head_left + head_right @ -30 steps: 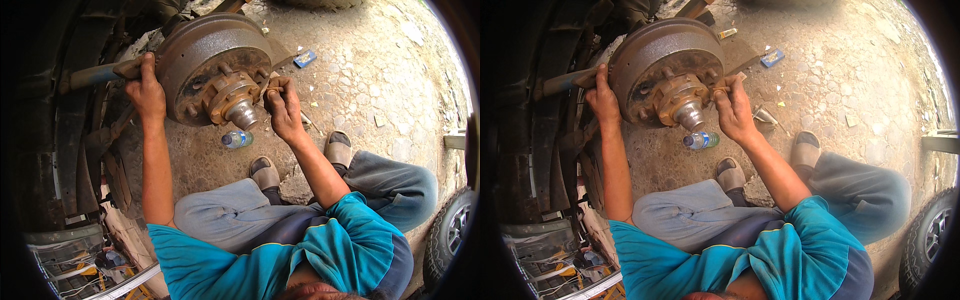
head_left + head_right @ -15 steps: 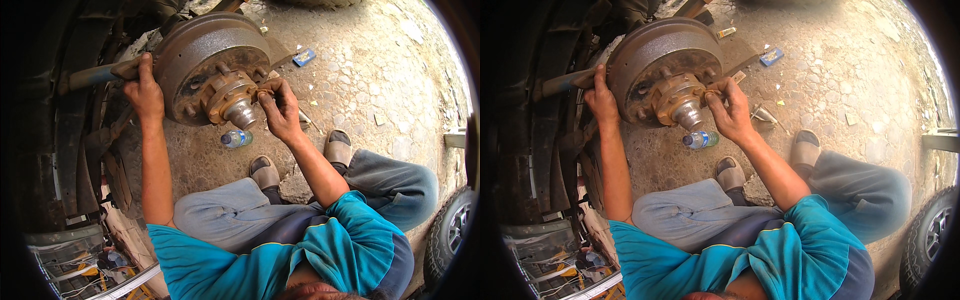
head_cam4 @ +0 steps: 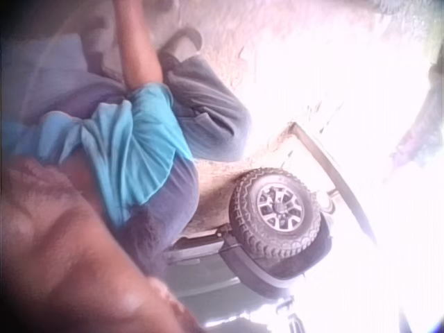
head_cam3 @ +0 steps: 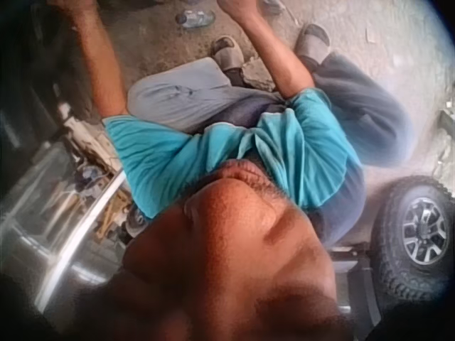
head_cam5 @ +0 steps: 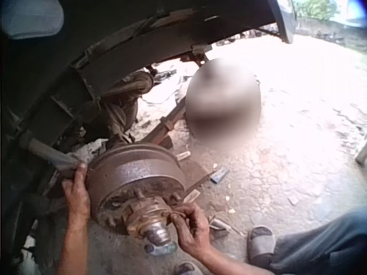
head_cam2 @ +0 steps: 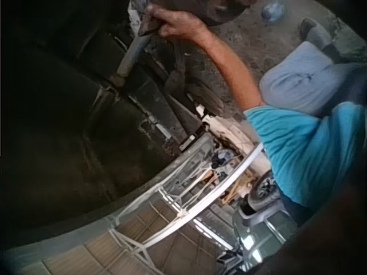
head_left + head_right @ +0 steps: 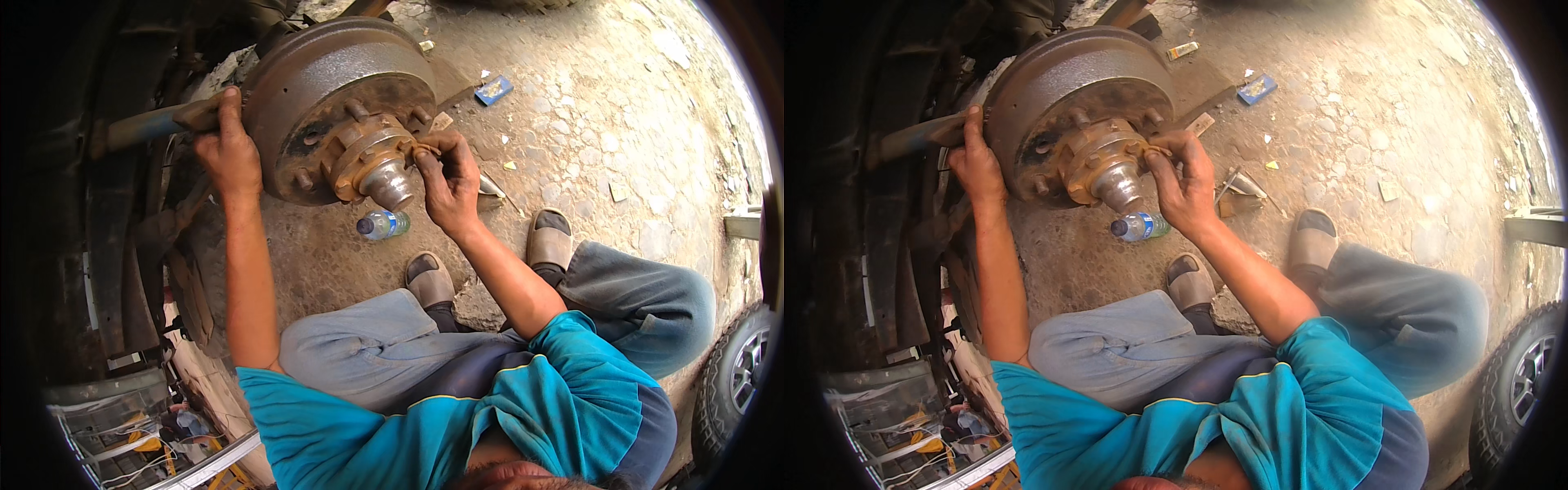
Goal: The person sits on the ground and uses a small metal tool to scrape rust and debris from the surface of a vehicle's wheel hub. They repeatedly rotate the hub with one hand while scraping with the other.
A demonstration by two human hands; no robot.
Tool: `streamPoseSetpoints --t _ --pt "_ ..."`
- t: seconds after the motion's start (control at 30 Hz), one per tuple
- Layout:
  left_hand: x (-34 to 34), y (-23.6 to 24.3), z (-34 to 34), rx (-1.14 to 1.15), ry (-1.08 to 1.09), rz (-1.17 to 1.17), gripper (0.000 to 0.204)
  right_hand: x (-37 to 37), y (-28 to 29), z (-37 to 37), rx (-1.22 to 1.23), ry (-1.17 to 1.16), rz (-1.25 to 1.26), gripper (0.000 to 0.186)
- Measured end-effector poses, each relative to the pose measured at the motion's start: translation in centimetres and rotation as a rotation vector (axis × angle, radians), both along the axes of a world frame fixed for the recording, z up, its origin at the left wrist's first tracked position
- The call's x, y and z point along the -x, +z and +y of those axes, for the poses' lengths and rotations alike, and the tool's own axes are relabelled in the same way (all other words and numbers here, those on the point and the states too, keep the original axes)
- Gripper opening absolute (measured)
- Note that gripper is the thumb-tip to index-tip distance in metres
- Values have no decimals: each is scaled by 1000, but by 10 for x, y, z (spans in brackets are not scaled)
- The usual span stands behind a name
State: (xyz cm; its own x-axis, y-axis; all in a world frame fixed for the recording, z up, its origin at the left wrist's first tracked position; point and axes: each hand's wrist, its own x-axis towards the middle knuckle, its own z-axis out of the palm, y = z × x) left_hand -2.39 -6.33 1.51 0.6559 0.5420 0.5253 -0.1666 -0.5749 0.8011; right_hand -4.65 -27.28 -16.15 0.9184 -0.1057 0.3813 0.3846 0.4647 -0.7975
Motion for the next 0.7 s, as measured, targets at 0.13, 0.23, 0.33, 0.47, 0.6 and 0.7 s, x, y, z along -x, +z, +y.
streamPoseSetpoints --t 0.13,0.23,0.33,0.47,0.6,0.7 --pt "1 -5 2 -21 -1 -3 39 2 7 1 -81 7 7 7" --pt "0 2 0 14 12 37 41 0 11 -1 34 0 40 7" --pt "-3 -3 2 -106 57 -2 42 2 0 4 -57 -26 5 7" --pt "2 -2 5 -8 24 30 44 4 8 3 -37 -26 49 8" --pt "-3 -3 0 -53 48 22 42 3 -7 -1 80 -117 11 10" --pt "-2 0 -2 -53 50 15 42 1 -7 5 49 -127 10 9"
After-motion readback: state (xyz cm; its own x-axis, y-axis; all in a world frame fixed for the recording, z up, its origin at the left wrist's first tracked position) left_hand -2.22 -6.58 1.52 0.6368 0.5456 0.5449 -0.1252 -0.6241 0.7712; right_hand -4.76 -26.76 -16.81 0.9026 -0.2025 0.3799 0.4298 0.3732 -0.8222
